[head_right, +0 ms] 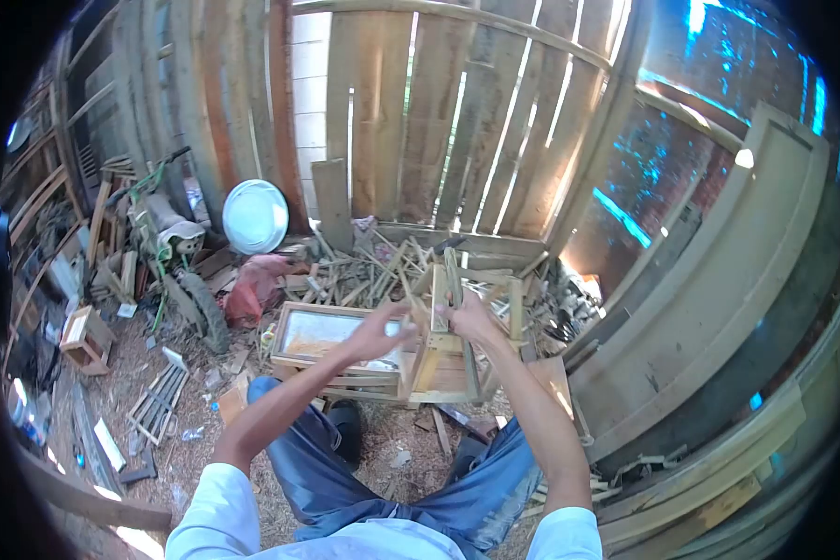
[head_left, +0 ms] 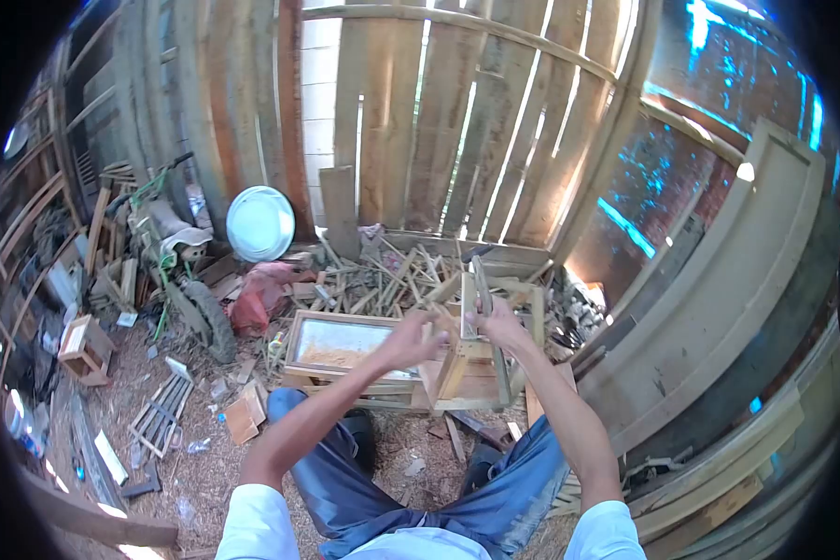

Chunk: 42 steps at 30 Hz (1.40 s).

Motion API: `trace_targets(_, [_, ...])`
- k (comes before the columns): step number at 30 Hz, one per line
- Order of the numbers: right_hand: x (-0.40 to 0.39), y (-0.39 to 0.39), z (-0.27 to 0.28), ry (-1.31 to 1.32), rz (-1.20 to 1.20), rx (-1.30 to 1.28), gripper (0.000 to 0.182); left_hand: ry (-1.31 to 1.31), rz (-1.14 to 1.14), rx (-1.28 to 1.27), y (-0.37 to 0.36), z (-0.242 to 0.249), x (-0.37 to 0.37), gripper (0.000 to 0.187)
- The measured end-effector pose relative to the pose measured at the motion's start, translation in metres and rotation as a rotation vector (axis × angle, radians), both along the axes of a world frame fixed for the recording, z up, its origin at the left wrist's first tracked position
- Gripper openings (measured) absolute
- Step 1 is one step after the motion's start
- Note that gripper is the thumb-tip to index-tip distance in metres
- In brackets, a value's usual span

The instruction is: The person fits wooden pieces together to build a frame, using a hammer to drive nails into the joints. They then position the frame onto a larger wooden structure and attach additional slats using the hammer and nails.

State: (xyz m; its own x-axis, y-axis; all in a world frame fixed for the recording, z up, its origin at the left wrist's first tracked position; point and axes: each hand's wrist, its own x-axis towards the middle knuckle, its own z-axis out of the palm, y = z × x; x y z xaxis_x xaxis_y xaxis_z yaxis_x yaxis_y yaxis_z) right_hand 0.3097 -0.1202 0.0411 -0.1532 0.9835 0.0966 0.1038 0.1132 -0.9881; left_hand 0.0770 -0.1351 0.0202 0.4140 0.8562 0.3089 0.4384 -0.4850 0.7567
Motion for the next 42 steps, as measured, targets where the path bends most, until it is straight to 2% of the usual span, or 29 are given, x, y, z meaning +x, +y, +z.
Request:
trace_targets(2, [-0.013,0.003,0.006,-0.076,-0.031,0.003,0.028,0.032,-0.040,0.182,-0.027,0.015,0.006,0.057])
trace_targets(5, [-0.019,0.005,0.012,-0.201,-0.090,0.008,0.026,-0.018,-0.038,0.157,-0.031,0.009,0.016,0.057])
trace_targets(7, [-0.019,0.008,0.020,0.076,-0.055,-0.093,0.023,-0.044,-0.022,0.166,-0.024,0.008,0.021,0.052])
trace_targets(9, [-0.021,0.006,0.027,0.142,-0.077,-0.077,0.023,-0.182,0.009,0.203,-0.015,0.007,0.026,0.047])
trace_targets(11, [-0.024,0.000,0.031,0.218,-0.102,-0.079,0.023,-0.206,-0.008,0.200,0.000,0.003,0.030,0.041])
trace_targets(13, [-0.023,-0.003,0.035,0.182,-0.087,-0.098,0.025,-0.058,0.059,0.601,0.006,0.004,0.028,0.035])
trace_targets(15, [-0.025,-0.008,0.034,0.204,-0.084,-0.119,0.026,-0.019,0.017,0.559,0.005,0.005,0.024,0.032])
trace_targets(17, [-0.027,-0.008,0.034,0.204,-0.085,-0.118,0.027,-0.177,-0.013,0.099,0.001,0.007,0.023,0.029])
trace_targets(18, [-0.028,-0.001,0.029,0.151,-0.095,-0.131,0.027,-0.273,0.002,0.233,0.004,-0.006,0.026,0.027])
trace_targets(22, [-0.031,0.013,0.023,0.086,-0.012,-0.108,0.025,-0.252,0.047,0.127,0.003,-0.016,0.025,0.030])
trace_targets(24, [-0.033,0.016,0.023,0.039,0.011,-0.134,0.022,-0.087,0.123,0.164,0.006,-0.011,0.027,0.032])
trace_targets(25, [-0.035,0.017,0.025,-0.022,0.041,-0.160,0.020,-0.087,0.122,0.170,0.006,-0.010,0.027,0.032])
trace_targets(27, [-0.044,0.015,0.023,0.004,0.032,-0.169,0.017,-0.148,0.123,-0.008,0.010,-0.009,0.023,0.034])
trace_targets(29, [-0.052,0.016,0.025,-0.263,-0.010,-0.057,0.015,-0.245,0.150,-0.028,0.022,-0.036,0.018,0.032])
trace_targets(31, [-0.056,0.015,0.025,-0.208,0.017,-0.019,0.013,-0.340,0.167,-0.044,0.017,-0.042,0.010,0.030])
trace_targets(33, [-0.046,0.030,0.024,-0.291,0.094,0.003,0.010,-0.414,0.273,-0.012,0.004,-0.038,0.007,0.026])
trace_targets(34, [-0.044,0.025,0.030,-0.314,0.015,0.101,0.014,-0.625,0.266,-0.043,0.012,-0.052,0.007,0.022])
trace_targets(35, [-0.039,0.022,0.037,-0.324,0.025,0.096,0.014,-0.635,0.277,-0.048,0.020,-0.068,0.000,0.022])
trace_targets(37, [-0.025,0.015,0.042,-0.577,-0.238,0.143,0.019,-0.665,0.317,-0.080,0.005,-0.057,-0.015,0.022])
trace_targets(39, [-0.001,0.022,0.019,-0.583,-0.268,0.196,0.017,-0.668,0.330,-0.109,0.010,-0.050,-0.024,0.022])
trace_targets(41, [0.006,0.019,0.002,-0.585,-0.315,0.251,0.016,-0.783,0.269,-0.202,0.017,-0.045,-0.029,0.022])
trace_targets(42, [0.009,0.014,0.001,-0.607,-0.419,0.273,0.016,-0.738,0.253,-0.181,0.025,-0.049,-0.032,0.022])
